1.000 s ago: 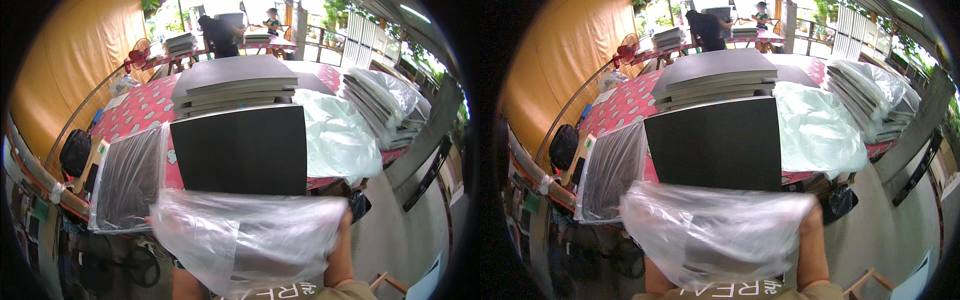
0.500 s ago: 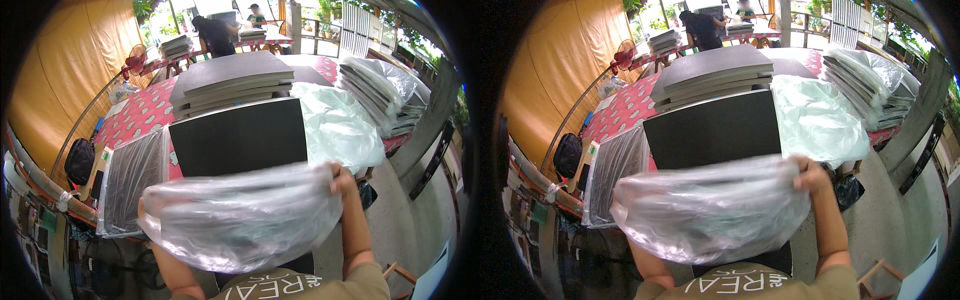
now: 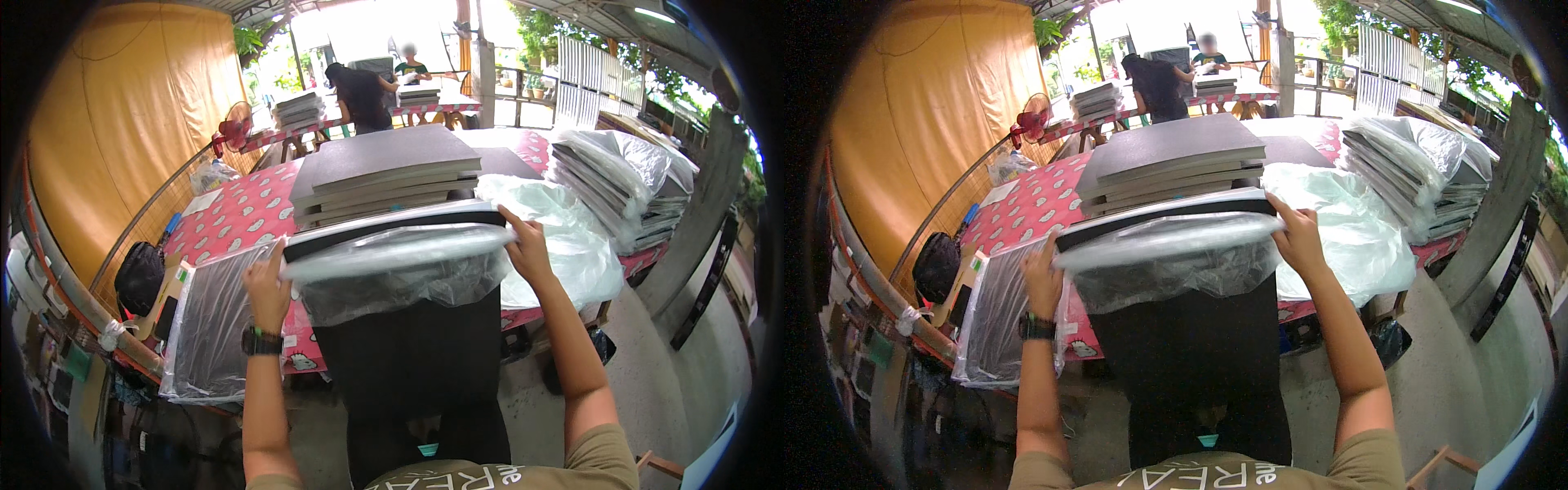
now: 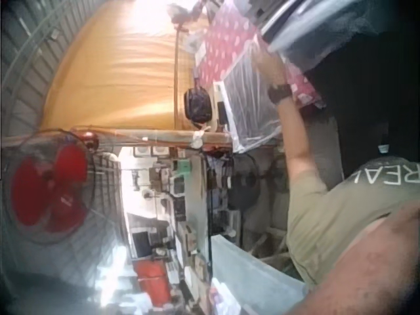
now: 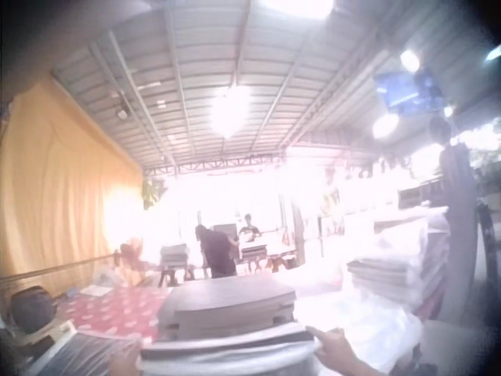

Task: The person places large paper boards into individual clear plastic bags, smoothing the plastic over each board and setting them aside in a stack.

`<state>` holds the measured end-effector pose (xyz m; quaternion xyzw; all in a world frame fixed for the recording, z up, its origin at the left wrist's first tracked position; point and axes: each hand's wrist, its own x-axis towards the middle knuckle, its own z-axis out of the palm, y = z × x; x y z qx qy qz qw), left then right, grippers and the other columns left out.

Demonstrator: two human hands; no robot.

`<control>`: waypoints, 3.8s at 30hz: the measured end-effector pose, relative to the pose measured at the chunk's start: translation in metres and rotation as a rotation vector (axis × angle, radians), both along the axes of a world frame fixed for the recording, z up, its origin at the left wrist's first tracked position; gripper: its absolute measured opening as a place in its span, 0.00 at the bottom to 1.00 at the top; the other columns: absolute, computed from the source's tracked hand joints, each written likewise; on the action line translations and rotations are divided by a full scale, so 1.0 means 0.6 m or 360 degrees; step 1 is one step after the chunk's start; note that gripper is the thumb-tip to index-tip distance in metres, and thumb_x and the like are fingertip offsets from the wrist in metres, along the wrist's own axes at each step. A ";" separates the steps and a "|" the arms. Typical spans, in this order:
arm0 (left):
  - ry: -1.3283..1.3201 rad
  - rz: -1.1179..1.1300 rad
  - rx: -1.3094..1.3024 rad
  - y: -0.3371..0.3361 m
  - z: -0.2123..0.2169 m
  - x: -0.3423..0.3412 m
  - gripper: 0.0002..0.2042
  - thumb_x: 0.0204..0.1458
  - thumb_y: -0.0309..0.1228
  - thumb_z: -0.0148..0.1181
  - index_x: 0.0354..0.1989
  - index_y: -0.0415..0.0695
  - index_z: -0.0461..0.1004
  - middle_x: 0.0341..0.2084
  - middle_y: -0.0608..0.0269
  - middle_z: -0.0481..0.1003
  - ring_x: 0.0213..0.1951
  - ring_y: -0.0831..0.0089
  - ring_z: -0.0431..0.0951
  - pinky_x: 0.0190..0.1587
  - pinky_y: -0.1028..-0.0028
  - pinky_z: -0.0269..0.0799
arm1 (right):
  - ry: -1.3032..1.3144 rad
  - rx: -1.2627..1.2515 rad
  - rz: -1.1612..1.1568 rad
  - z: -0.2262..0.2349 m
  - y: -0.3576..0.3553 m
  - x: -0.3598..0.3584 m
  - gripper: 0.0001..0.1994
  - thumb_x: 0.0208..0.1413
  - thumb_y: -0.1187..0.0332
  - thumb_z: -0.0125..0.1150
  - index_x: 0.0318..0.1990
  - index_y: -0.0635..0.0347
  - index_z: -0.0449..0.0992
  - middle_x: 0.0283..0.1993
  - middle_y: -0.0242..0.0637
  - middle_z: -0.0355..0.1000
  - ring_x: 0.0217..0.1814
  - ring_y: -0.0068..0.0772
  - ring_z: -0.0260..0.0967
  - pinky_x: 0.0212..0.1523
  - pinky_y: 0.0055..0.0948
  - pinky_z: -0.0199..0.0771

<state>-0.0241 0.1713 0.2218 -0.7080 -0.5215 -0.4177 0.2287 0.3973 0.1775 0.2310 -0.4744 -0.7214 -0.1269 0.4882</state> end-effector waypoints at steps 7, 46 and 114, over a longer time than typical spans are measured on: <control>-0.0508 -0.0119 -0.0385 -0.086 0.019 -0.046 0.13 0.40 0.28 0.53 0.37 0.39 0.71 0.18 0.64 0.65 0.26 0.71 0.66 0.33 0.74 0.61 | 0.1249 -0.1077 0.0897 0.050 -0.091 0.044 0.06 0.42 0.74 0.51 0.26 0.67 0.74 0.23 0.29 0.69 0.25 0.16 0.64 0.25 0.17 0.63; -0.2369 -0.0921 -0.1027 -0.234 -0.330 0.072 0.19 0.45 0.26 0.56 0.46 0.36 0.63 0.41 0.61 0.68 0.44 0.76 0.65 0.47 0.76 0.59 | 0.0726 -0.1530 -0.0320 -0.703 -0.326 0.091 0.10 0.42 0.74 0.53 0.36 0.64 0.67 0.22 0.35 0.66 0.19 0.26 0.62 0.22 0.25 0.64; -0.1705 0.1501 -0.0047 -0.180 -0.405 -0.275 0.35 0.45 0.42 0.51 0.54 0.26 0.47 0.49 0.28 0.52 0.52 0.43 0.54 0.52 0.58 0.53 | -0.0573 -0.0709 -0.0462 -0.270 -0.056 0.104 0.13 0.38 0.69 0.58 0.36 0.56 0.74 0.39 0.32 0.70 0.46 0.36 0.61 0.43 0.30 0.63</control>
